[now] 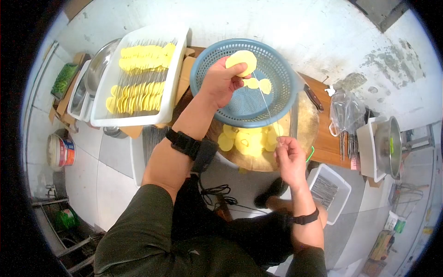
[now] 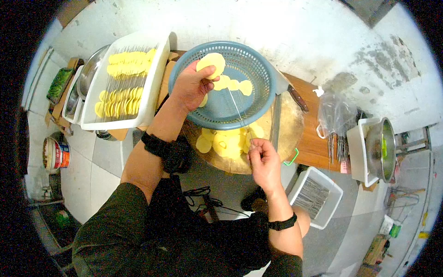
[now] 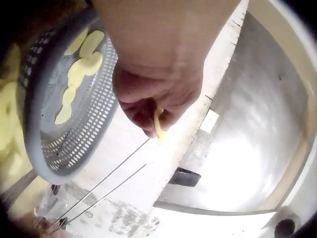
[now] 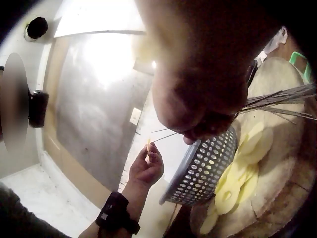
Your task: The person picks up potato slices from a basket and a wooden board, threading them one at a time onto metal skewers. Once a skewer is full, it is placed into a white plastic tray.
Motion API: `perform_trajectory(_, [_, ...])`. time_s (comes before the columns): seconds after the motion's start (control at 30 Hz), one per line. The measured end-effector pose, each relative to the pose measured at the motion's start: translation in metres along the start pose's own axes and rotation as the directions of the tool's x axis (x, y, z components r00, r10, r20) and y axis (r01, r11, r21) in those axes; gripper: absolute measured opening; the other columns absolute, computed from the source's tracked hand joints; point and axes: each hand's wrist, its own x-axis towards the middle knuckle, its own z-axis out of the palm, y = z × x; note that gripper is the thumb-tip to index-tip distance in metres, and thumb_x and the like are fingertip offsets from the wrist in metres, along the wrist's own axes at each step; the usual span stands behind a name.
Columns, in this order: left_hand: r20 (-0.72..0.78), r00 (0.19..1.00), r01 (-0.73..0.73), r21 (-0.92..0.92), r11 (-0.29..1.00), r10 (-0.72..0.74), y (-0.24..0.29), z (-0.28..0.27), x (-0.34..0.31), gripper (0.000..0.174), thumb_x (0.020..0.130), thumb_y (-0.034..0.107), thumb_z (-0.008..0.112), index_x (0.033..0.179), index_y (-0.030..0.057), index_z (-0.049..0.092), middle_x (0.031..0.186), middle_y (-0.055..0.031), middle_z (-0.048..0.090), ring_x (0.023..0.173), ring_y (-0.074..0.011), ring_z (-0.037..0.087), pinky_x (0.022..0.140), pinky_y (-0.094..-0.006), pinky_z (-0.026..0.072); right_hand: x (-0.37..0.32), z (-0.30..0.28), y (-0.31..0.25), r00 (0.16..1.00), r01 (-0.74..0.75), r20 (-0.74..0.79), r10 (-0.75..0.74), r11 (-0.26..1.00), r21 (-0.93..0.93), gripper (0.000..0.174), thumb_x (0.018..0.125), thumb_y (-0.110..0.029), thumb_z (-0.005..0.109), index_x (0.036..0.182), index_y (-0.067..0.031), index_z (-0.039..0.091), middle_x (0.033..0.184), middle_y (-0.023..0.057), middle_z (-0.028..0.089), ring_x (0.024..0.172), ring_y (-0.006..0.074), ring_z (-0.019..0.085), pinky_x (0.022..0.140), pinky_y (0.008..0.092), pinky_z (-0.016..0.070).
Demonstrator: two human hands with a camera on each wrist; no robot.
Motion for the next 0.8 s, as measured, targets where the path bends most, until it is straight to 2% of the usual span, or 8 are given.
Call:
perform_trajectory(0.17, [-0.048,0.999,-0.008,-0.062,0.998,0.005,-0.001,-0.003,0.004,0.020,0.088,0.013,0.062,0.106,0.0050,0.057,0.095,-0.0041,0.064,0.075,-0.0134,0.062,0.060,-0.0230,0.0501,-0.001,-0.001,0.001,1.000,0.004,-0.004,-0.004,1.000,0.001,0.014,0.095,-0.008,0.054,0.105,0.0008,0.056,0.073,-0.0012,0.056,0.065,0.0057,0.052,0.058,0.0207,0.0428])
perform_trajectory(0.43, [-0.049,0.998,0.027,0.037,0.999,-0.025,0.008,0.009,-0.006,0.027,0.092,0.013,0.056,0.116,0.0014,0.052,0.103,-0.0100,0.062,0.085,-0.0196,0.066,0.064,-0.0256,0.0545,0.002,0.002,0.009,0.997,0.079,-0.028,-0.078,0.997,0.015,0.012,0.094,-0.007,0.054,0.104,0.0011,0.057,0.072,-0.0012,0.055,0.063,0.0057,0.052,0.057,0.0211,0.0430])
perform_trajectory(0.53, [-0.037,0.999,0.024,0.036,0.999,-0.023,0.008,0.010,-0.006,0.027,0.091,0.011,0.057,0.115,0.0007,0.053,0.103,-0.0094,0.062,0.084,-0.0192,0.066,0.063,-0.0248,0.0545,0.001,0.001,0.004,0.999,0.028,-0.028,-0.028,1.000,-0.002,0.013,0.094,-0.007,0.054,0.104,0.0012,0.057,0.072,-0.0010,0.055,0.063,0.0061,0.052,0.058,0.0213,0.0434])
perform_trajectory(0.6, [-0.030,0.999,0.021,0.035,0.999,-0.020,0.007,0.009,-0.006,0.026,0.090,0.011,0.058,0.114,0.0007,0.054,0.103,-0.0092,0.062,0.083,-0.0187,0.066,0.063,-0.0243,0.0544,0.001,0.001,0.008,0.997,0.076,-0.030,-0.077,0.997,-0.031,0.013,0.094,-0.007,0.054,0.104,0.0013,0.057,0.072,-0.0010,0.055,0.063,0.0065,0.052,0.058,0.0215,0.0438])
perform_trajectory(0.8, [-0.017,1.000,0.000,0.052,0.999,0.001,0.004,0.006,-0.004,0.025,0.088,0.010,0.060,0.111,0.0005,0.056,0.100,-0.0083,0.062,0.079,-0.0167,0.065,0.062,-0.0235,0.0539,-0.001,0.004,0.007,0.995,0.097,-0.015,-0.097,0.995,-0.023,0.012,0.094,-0.006,0.054,0.102,0.0023,0.058,0.073,-0.0005,0.055,0.065,0.0065,0.052,0.060,0.0215,0.0445])
